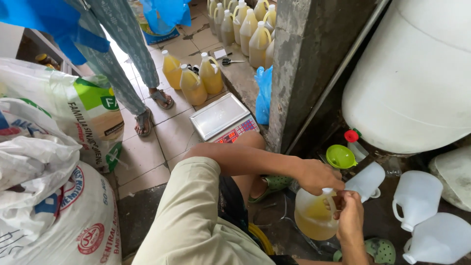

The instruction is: The person places an empty plastic jug on a digital scale, then uses a green funnel to pour a yellow liquid from a large white container into the jug. After filling, they remove the funnel, cap the jug, and place it on the scale to check the weight.

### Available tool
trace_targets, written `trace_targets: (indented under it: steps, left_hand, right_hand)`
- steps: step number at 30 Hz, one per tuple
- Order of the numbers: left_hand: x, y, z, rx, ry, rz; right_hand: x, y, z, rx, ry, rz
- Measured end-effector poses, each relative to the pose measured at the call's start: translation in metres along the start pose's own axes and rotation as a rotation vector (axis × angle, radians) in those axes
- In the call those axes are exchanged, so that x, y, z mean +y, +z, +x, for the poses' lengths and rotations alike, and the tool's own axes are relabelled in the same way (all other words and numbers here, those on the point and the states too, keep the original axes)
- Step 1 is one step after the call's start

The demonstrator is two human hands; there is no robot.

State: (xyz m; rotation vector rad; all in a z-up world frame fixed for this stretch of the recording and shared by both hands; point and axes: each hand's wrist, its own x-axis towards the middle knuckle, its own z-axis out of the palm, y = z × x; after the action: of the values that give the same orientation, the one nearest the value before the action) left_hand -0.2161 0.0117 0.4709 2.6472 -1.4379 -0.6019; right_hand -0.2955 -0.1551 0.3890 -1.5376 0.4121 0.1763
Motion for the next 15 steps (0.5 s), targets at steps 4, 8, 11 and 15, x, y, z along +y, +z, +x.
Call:
trace_targets:
  steps: [4, 8, 11, 15]
  left_hand:
    - [0.002, -0.006, -0.002, -0.027, -0.178, -0.019]
    - [-0.005, 0.000, -0.011, 0.054, 0.141, -0.001]
    - [0.012, -0.010, -0.022, -0.045, -0.066, 0.024]
    - [-0.002, 0.017, -0.009, -0.025, -0.011, 0.093]
  right_hand:
    - [-0.006, 0.005, -0.007, 0.020, 0.013, -0.046]
    - [0.001, 0.003, -0.002, 0.033, 0.025, -0.064]
    - [-0.005, 0.007, -0.008, 0.022, 0.025, -0.061]
    - [-0.010, 0.005, -0.008, 0.016, 0.030, -0.148]
